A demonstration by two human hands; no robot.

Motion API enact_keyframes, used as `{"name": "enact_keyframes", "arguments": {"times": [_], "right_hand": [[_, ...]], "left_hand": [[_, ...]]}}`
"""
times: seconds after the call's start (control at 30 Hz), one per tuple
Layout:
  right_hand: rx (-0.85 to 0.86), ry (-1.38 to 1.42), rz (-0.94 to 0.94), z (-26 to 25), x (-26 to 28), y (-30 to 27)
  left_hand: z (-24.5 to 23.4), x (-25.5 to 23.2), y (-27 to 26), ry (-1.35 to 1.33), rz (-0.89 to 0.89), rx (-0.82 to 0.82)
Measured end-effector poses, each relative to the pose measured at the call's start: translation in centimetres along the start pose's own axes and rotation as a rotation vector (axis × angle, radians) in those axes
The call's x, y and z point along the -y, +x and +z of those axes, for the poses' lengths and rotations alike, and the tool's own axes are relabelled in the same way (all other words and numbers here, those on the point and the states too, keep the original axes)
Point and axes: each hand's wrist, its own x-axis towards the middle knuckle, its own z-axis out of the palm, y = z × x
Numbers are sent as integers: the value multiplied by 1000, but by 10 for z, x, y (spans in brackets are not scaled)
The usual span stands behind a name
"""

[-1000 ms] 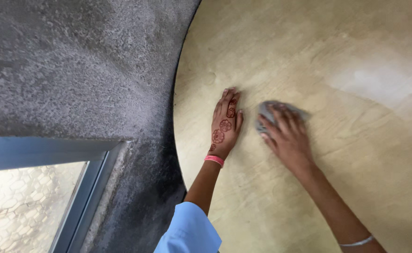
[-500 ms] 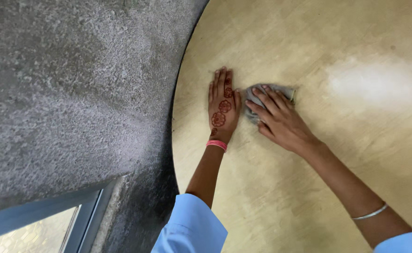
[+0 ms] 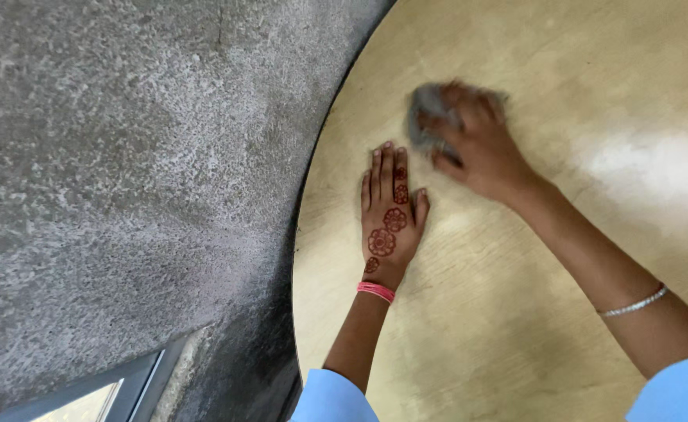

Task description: The person sprays a cleaning solution onto a large round wooden table and wipes the surface with a cloth. They repeatedly spray and wipe different sections of the table in a circular motion, moving around the perimeter to cover the entire surface.

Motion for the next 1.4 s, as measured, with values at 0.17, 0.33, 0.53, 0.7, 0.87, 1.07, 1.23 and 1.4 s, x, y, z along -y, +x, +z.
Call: {"name": "enact_keyframes", "arguments": {"times": [0.17,0.33,0.53,0.7,0.87,1.07,1.23,1.4], "right_hand": [[111,-84,-130,-18,-28,6],[-199,-334,194,-40,-136,11],[-390,-436,392,-44,-225,-28],[-311,-296,298,-37,-158,22],[-97,-131,-93,-42,-105,55],[-204,-291,93,-56,-215,103],[-383,-332,215,-23,-221,137],[-243,-176,14,1,-154,144]], "left_hand": [[-3,0,5,-57,20,-56],[17,-5,60,-22,7,-5],[49,-16,110,40,236,-16],[46,-21,113,89,217,40],[39,-23,112,20,195,46],[38,-24,111,52,196,42],[39,-25,113,75,204,37],[37,-23,113,59,209,32]]}}
